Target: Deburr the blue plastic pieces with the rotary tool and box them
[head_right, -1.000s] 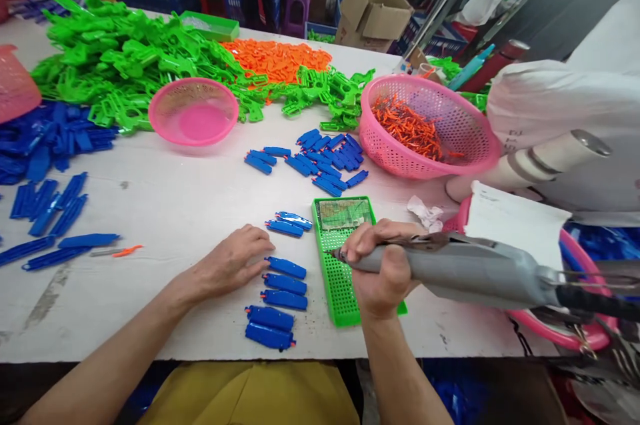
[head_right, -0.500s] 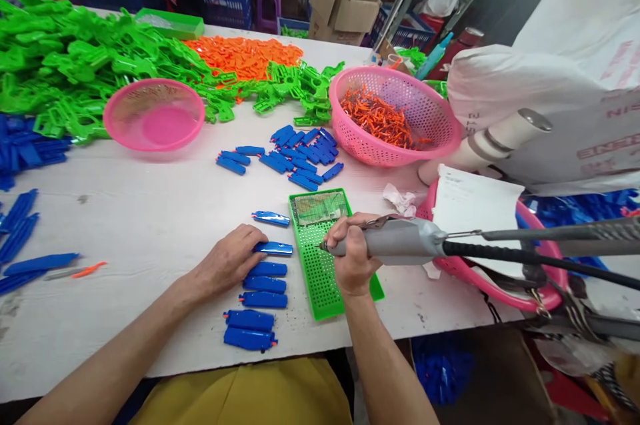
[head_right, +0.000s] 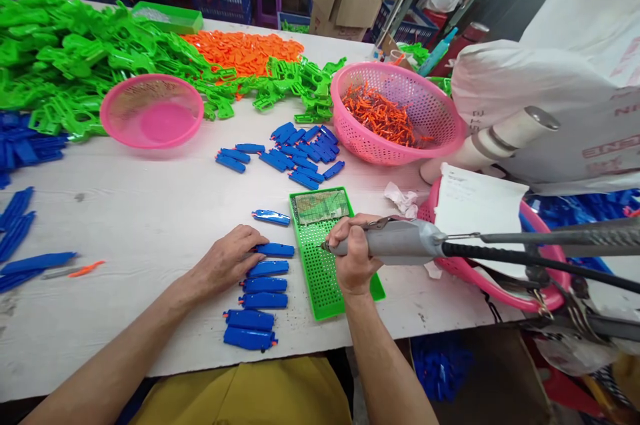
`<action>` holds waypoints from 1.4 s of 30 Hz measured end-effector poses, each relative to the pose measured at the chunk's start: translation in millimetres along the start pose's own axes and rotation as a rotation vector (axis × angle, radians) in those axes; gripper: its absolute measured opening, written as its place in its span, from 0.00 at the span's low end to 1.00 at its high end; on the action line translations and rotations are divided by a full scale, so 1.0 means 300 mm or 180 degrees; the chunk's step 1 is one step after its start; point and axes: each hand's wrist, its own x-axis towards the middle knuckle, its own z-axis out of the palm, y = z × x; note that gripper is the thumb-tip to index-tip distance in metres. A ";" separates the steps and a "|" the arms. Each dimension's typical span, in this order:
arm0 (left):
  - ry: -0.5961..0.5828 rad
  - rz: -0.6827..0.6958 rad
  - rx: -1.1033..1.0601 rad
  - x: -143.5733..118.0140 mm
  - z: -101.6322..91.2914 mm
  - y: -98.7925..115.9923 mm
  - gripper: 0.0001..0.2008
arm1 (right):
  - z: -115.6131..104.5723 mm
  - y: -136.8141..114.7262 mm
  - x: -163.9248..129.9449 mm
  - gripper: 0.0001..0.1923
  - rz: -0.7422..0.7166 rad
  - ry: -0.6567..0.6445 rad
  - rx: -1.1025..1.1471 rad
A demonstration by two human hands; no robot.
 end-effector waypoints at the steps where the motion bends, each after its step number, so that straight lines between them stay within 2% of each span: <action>1: 0.0017 0.0010 -0.0015 0.000 0.002 -0.002 0.07 | 0.002 -0.002 0.001 0.06 0.0004 -0.0002 0.0001; 7: 0.0133 0.0119 -0.0139 -0.007 0.010 -0.020 0.11 | 0.008 -0.003 -0.002 0.07 -0.0079 -0.0176 -0.0032; 13: 0.0054 0.0136 -0.0030 0.003 0.010 -0.018 0.06 | 0.010 -0.036 0.004 0.05 -0.0076 -0.0120 0.0023; 19: -0.0048 0.0034 0.0085 0.009 0.010 -0.002 0.04 | 0.082 -0.084 -0.025 0.08 -0.0024 -0.0480 0.0383; 23: -0.0209 -0.0146 0.0100 0.014 0.001 0.011 0.03 | 0.131 -0.059 -0.063 0.06 0.0092 -0.0661 0.0495; 27: -0.0281 -0.0221 0.0045 0.018 -0.011 0.018 0.03 | 0.147 -0.033 -0.077 0.06 0.0198 -0.0663 0.0449; 38: -0.0134 -0.0171 0.0020 0.015 0.002 0.017 0.03 | 0.160 -0.011 -0.073 0.06 0.0196 -0.0636 0.0250; 42: -0.0119 -0.0147 0.0088 0.015 0.008 0.016 0.04 | 0.162 0.005 -0.087 0.06 0.0202 -0.0843 0.0333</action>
